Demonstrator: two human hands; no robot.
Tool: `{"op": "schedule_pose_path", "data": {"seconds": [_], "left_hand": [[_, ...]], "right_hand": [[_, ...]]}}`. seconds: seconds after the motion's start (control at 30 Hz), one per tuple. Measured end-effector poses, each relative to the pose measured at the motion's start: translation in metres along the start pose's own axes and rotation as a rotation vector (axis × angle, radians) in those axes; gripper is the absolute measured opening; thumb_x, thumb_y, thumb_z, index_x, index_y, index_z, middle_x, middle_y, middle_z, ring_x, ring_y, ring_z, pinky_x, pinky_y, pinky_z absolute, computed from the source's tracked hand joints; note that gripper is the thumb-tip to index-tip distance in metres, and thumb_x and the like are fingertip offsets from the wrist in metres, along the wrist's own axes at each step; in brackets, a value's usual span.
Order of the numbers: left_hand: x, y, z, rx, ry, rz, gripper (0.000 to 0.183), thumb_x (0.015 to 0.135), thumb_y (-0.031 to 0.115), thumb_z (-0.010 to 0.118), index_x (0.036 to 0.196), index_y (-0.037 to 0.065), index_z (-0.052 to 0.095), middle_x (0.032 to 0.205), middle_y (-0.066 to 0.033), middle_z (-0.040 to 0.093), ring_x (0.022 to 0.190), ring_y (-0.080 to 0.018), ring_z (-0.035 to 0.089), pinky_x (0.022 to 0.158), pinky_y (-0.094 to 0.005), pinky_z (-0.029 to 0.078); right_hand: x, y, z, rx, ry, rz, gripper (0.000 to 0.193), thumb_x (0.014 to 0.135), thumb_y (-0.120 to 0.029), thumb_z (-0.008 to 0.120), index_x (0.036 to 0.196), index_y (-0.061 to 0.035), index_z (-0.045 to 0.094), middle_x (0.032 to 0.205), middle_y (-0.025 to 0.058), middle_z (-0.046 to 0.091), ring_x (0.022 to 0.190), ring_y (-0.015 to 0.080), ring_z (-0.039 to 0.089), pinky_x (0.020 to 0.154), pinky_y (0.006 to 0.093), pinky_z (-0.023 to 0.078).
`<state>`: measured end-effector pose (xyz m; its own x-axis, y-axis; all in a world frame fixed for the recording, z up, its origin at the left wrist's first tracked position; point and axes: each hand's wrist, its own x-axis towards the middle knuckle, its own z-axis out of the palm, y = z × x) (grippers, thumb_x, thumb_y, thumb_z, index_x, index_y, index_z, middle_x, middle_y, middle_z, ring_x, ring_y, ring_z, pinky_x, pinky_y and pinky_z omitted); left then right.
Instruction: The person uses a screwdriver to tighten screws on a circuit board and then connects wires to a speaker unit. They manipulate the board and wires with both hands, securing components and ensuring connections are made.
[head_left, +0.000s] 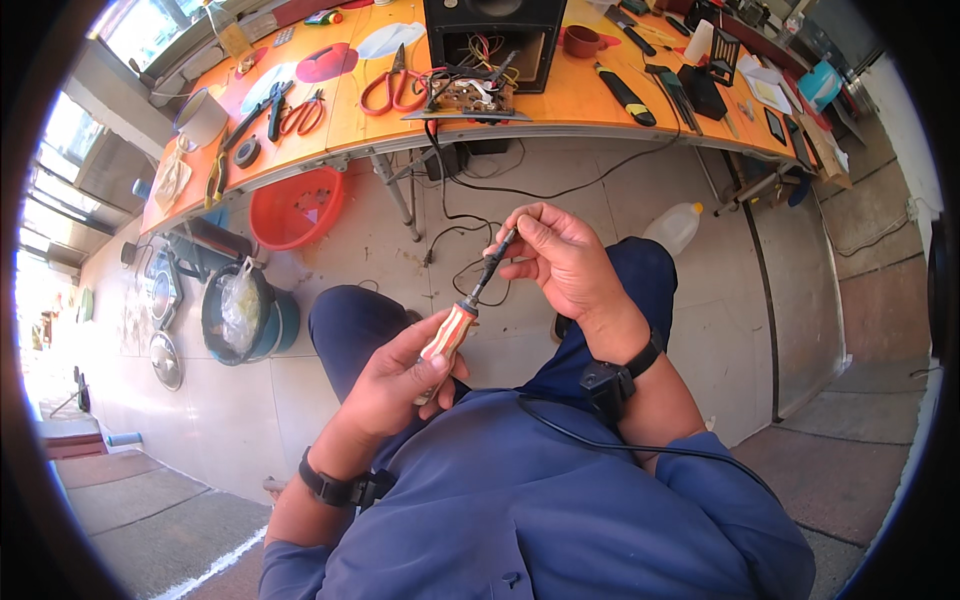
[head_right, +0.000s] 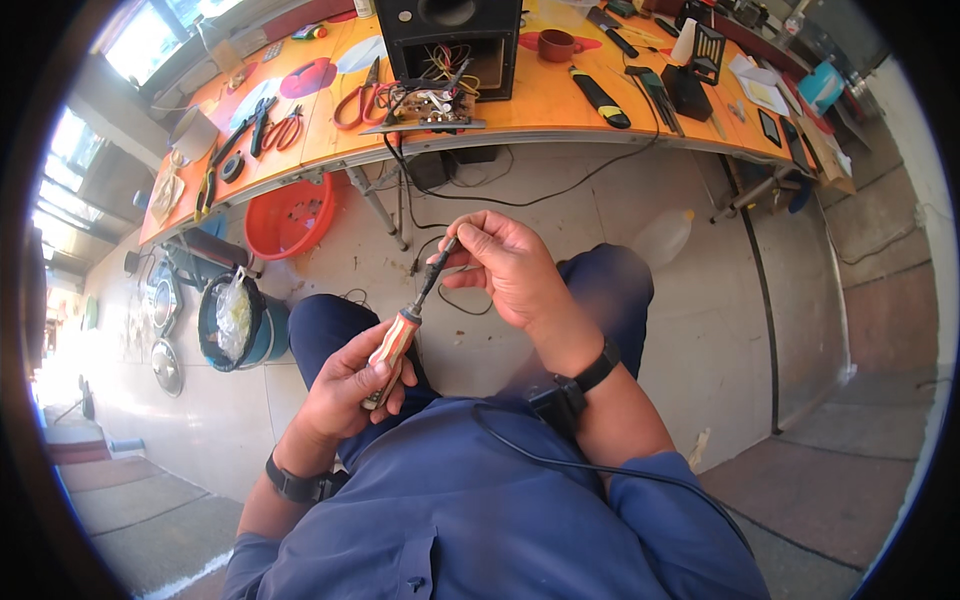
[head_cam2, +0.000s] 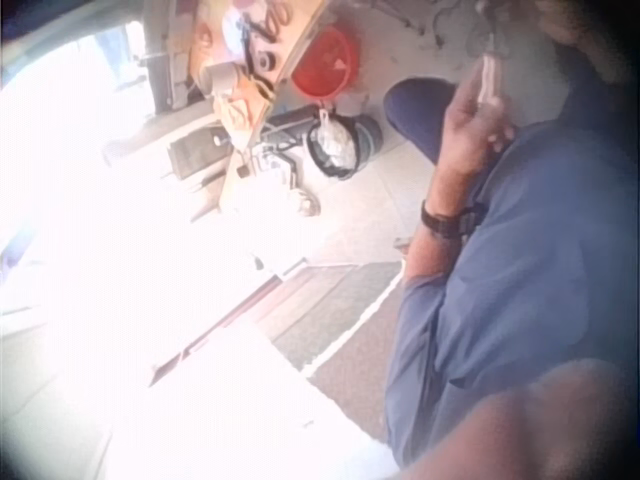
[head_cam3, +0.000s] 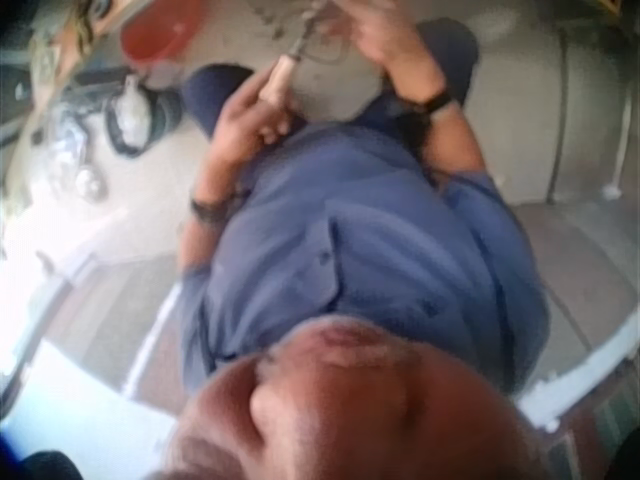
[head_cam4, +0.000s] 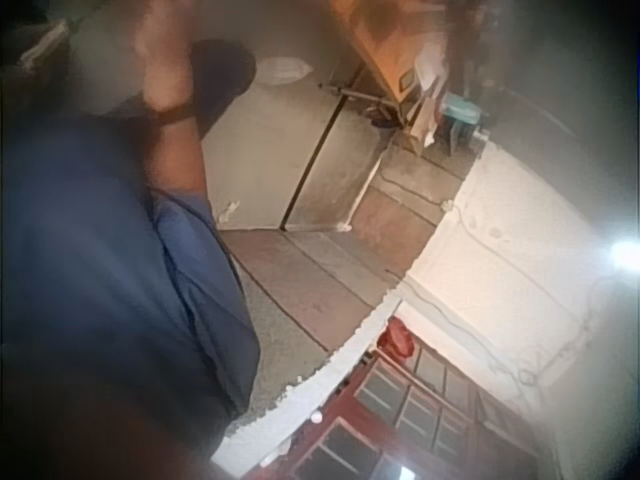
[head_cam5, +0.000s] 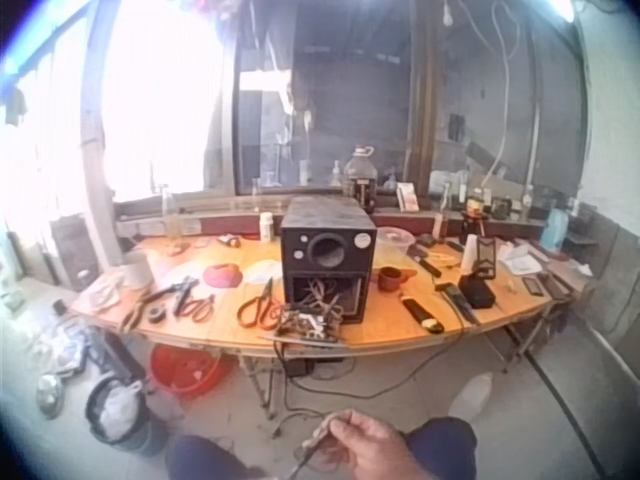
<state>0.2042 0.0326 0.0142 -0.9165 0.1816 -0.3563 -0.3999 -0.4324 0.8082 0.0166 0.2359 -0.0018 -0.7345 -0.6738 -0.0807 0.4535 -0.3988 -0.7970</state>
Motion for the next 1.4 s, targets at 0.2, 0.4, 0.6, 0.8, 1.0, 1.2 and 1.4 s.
{"op": "schedule_pose_path", "data": {"seconds": [0.2,0.4,0.6,0.8,1.0,1.2,1.4], "left_hand": [[0.002,0.001,-0.002,-0.105,-0.052,-0.048,0.059,0.105,0.025,0.061,0.158,0.008,0.04,0.103,-0.0117,0.068,0.07,-0.013,0.063,0.051,-0.0212,0.042],[0.007,-0.006,-0.007,-0.274,-0.114,-0.054,0.06,0.105,0.03,0.059,0.156,0.005,0.04,0.101,-0.0197,0.068,0.062,-0.0172,0.062,0.048,-0.0233,0.043],[0.016,-0.014,-0.009,-0.458,-0.17,-0.061,0.064,0.102,0.034,0.062,0.154,0.003,0.041,0.101,-0.0233,0.068,0.057,-0.0179,0.059,0.045,-0.024,0.042],[0.021,-0.007,0.0,-0.089,0.008,0.024,0.061,0.103,0.024,0.063,0.157,0.006,0.04,0.104,-0.0072,0.068,0.068,-0.0082,0.058,0.054,-0.0203,0.041],[0.033,-0.006,0.004,0.549,0.188,0.211,0.058,0.104,0.021,0.063,0.155,0.004,0.04,0.11,-0.0078,0.065,0.079,-0.0095,0.062,0.062,-0.0188,0.045],[0.045,-0.005,-0.003,0.346,0.067,0.008,0.056,0.105,0.024,0.062,0.151,0.003,0.04,0.115,-0.0062,0.064,0.09,-0.0108,0.063,0.069,-0.0221,0.05],[0.073,-0.011,-0.012,0.327,0.072,0.02,0.055,0.105,0.026,0.064,0.15,0.004,0.041,0.121,-0.0069,0.062,0.104,-0.0138,0.063,0.079,-0.0266,0.052]], "right_hand": [[0.003,0.003,-0.004,-0.048,0.016,-0.009,0.018,0.107,-0.021,0.058,0.111,-0.004,0.063,0.102,0.0087,0.069,0.097,0.0197,0.073,0.074,0.0287,0.064],[0.006,0.007,-0.009,-0.03,0.007,-0.002,0.017,0.107,-0.02,0.06,0.11,-0.0046,0.064,0.103,0.0064,0.07,0.094,0.0161,0.071,0.076,0.0296,0.062],[0.01,0.008,-0.012,-0.025,0.007,0.007,0.018,0.107,-0.022,0.06,0.109,-0.0049,0.064,0.102,0.0059,0.07,0.093,0.0154,0.07,0.076,0.0294,0.062],[0.018,0.009,-0.017,0.008,0.031,0.013,0.019,0.107,-0.024,0.06,0.109,-0.005,0.065,0.1,0.0053,0.07,0.09,0.0143,0.069,0.075,0.0291,0.062],[0.028,0.008,-0.024,-0.113,0.029,-0.02,0.02,0.109,-0.022,0.055,0.111,-0.0047,0.063,0.104,0.0076,0.07,0.097,0.0203,0.074,0.076,0.0292,0.063],[0.038,0.008,-0.025,-0.063,0.07,0.003,0.02,0.106,-0.024,0.062,0.111,-0.0053,0.066,0.101,0.0042,0.071,0.09,0.013,0.07,0.074,0.0273,0.06],[0.054,0.006,-0.034,-0.094,0.08,-0.011,0.019,0.106,-0.021,0.061,0.115,-0.0056,0.067,0.103,0.0051,0.072,0.097,0.0174,0.073,0.076,0.0276,0.061]]}}
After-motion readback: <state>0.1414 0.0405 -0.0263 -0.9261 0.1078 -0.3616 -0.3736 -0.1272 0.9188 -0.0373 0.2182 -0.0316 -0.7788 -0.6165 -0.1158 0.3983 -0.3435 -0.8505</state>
